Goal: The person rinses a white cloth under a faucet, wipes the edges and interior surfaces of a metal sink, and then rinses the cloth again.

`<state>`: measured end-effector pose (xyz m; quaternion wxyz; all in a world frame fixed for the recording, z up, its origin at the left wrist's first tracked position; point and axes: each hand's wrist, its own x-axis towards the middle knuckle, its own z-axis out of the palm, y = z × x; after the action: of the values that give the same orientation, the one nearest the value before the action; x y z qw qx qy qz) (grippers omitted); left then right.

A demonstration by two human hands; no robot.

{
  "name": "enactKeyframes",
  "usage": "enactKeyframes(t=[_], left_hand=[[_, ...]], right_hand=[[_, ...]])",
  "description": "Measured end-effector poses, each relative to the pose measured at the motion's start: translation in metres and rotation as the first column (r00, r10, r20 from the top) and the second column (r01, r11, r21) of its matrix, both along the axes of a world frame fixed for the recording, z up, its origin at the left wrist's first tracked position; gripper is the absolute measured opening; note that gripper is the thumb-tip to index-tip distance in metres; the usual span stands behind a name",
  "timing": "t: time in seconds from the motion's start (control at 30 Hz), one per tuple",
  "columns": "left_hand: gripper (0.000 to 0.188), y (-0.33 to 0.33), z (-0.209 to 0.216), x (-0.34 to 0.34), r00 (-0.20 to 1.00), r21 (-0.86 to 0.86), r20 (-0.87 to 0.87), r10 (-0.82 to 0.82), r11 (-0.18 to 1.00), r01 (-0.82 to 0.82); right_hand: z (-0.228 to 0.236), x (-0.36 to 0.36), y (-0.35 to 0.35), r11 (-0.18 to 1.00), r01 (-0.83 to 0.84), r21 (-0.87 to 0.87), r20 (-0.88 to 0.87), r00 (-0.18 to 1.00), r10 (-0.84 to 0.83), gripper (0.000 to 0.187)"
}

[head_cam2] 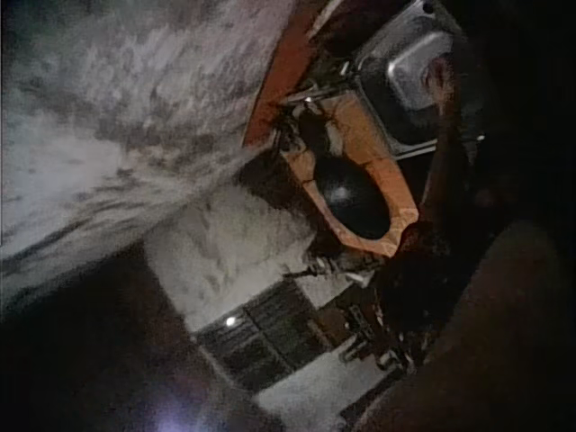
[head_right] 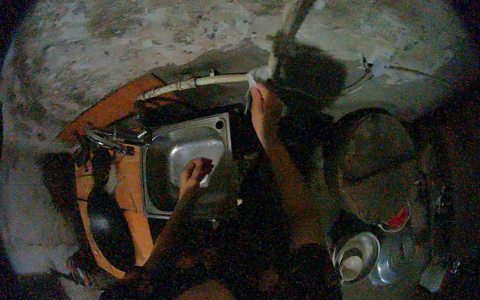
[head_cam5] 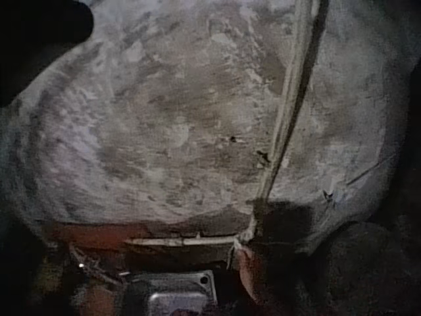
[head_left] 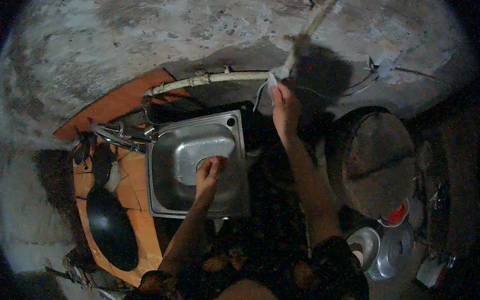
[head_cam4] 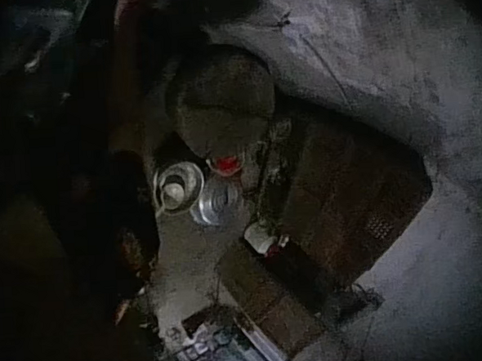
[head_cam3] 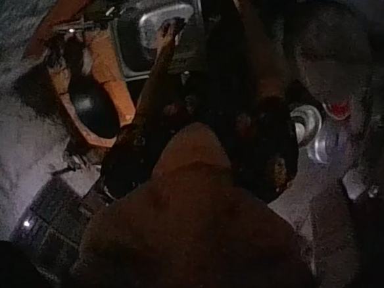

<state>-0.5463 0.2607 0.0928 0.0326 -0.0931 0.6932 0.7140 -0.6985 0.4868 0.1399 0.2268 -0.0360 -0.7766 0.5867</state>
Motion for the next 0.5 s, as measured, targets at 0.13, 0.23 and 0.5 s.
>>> enactKeyframes(t=[0.13, 0.23, 0.5], left_hand=[[0.027, -0.030, 0.022, 0.028, 0.995, -0.106, 0.074, 0.062, 0.993, -0.054], [0.024, -0.056, 0.019, 0.044, 0.989, -0.246, 0.057, 0.133, 0.962, -0.115], [0.022, -0.069, 0.037, 0.057, 0.957, -0.213, 0.097, 0.273, 0.945, -0.248]], right_hand=[[-0.012, -0.052, -0.016, 0.835, 0.227, 0.501, -0.437, 0.899, 0.017, 0.020], [-0.037, -0.065, -0.044, 0.779, 0.242, 0.578, -0.400, 0.917, 0.012, 0.029], [-0.048, -0.075, -0.123, 0.844, 0.125, 0.522, -0.473, 0.866, 0.164, 0.028]])
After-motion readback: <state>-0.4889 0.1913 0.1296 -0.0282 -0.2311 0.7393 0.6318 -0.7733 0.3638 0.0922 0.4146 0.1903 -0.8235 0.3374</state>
